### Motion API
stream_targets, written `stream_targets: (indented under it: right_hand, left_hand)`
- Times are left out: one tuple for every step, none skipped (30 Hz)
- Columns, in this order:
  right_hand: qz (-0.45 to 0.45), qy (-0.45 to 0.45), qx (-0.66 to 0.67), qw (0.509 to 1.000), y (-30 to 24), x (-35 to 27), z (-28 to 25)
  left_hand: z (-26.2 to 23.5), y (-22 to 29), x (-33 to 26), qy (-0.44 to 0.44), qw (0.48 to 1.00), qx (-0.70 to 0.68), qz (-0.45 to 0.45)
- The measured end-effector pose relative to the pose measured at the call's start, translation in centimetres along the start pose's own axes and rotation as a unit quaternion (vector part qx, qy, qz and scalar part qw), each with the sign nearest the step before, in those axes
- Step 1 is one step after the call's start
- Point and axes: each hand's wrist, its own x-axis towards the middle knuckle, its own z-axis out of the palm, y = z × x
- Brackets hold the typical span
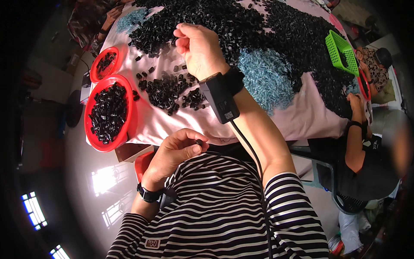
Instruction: The recorder and several other workers are sitting around a table manually assembling small black plastic components into finished units.
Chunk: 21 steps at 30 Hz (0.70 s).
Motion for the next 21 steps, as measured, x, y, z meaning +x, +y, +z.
stream_targets:
  right_hand:
    - [-0.01,-0.005,0.014,1.0,-0.1,0.1,0.0]
    - [-0.01,-0.004,0.015,1.0,-0.1,-0.2,-0.1]
    - [-0.003,-0.009,0.016,1.0,0.1,-0.5,-0.3]
    - [0.005,-0.013,0.016,1.0,0.2,-0.7,-0.4]
    - [0.005,-0.013,0.017,1.0,0.4,-0.7,-0.6]
    - [0.015,-0.006,0.023,1.0,0.7,-0.8,-0.9]
    - [0.025,0.002,0.029,0.999,0.7,-1.0,-1.0]
    - [0.028,0.019,0.035,0.999,0.6,-1.1,-1.1]
    - [0.027,0.022,0.036,0.999,0.6,-1.0,-1.2]
    - [0.022,0.012,0.039,0.999,0.6,-0.7,-1.4]
    - [0.016,0.001,0.041,0.999,0.6,-0.5,-1.6]
    - [0.007,-0.001,0.026,1.0,0.6,-0.1,-1.8]
    - [0.007,0.001,0.026,1.0,0.5,0.0,-1.7]
    - [0.006,-0.006,0.011,1.0,0.3,0.1,-1.6]
    - [0.005,-0.014,-0.004,1.0,0.0,0.1,-1.4]
    - [0.0,-0.014,-0.005,1.0,-0.2,0.3,-1.5]
    - [-0.001,-0.016,-0.007,1.0,-0.4,0.6,-1.7]
    - [-0.013,-0.02,-0.002,1.0,-0.8,0.7,-1.8]
    - [-0.025,-0.025,0.004,0.999,-1.0,0.8,-1.9]
    - [-0.024,-0.025,0.009,0.999,-1.2,0.8,-2.1]
    - [-0.015,-0.027,0.013,0.999,-1.4,0.8,-2.2]
  left_hand:
    - [0.1,0.0,0.0,-0.014,1.0,-0.009,0.007]
    - [0.0,0.0,-0.1,-0.012,1.0,-0.004,0.003]
    - [-0.1,0.0,-0.1,-0.012,1.0,-0.003,0.002]
    - [-0.2,-0.1,0.0,-0.005,1.0,0.004,0.016]
    - [-0.3,-0.1,0.0,0.002,1.0,0.01,0.03]
    - [-0.3,-0.1,0.0,0.002,1.0,0.011,0.029]
    - [-0.3,0.0,0.0,0.002,1.0,0.007,0.023]
    - [-0.3,0.1,0.0,0.003,1.0,0.003,0.017]
    - [-0.1,0.2,0.0,0.001,1.0,0.004,0.015]
    - [0.1,0.4,-0.2,-0.014,1.0,0.006,0.011]
    - [0.2,0.5,-0.2,-0.03,0.999,0.009,0.006]
    - [0.3,0.4,-0.3,-0.034,0.999,-0.004,-0.013]
    - [0.3,0.3,-0.3,-0.035,0.999,-0.005,-0.015]
    - [0.3,0.2,-0.3,-0.037,0.999,-0.003,-0.011]
    - [0.3,0.1,-0.3,-0.038,0.999,-0.001,-0.007]
    - [0.3,0.1,-0.2,-0.038,0.999,-0.002,-0.005]
    - [0.3,0.1,-0.1,-0.032,0.999,-0.007,-0.004]
    - [0.3,0.1,0.0,-0.025,1.0,-0.013,-0.003]
    - [0.3,0.0,0.0,-0.023,1.0,-0.014,0.0]
    - [0.3,0.0,0.0,-0.035,0.999,-0.012,-0.004]
    - [0.3,0.0,0.0,-0.047,0.999,-0.009,-0.007]
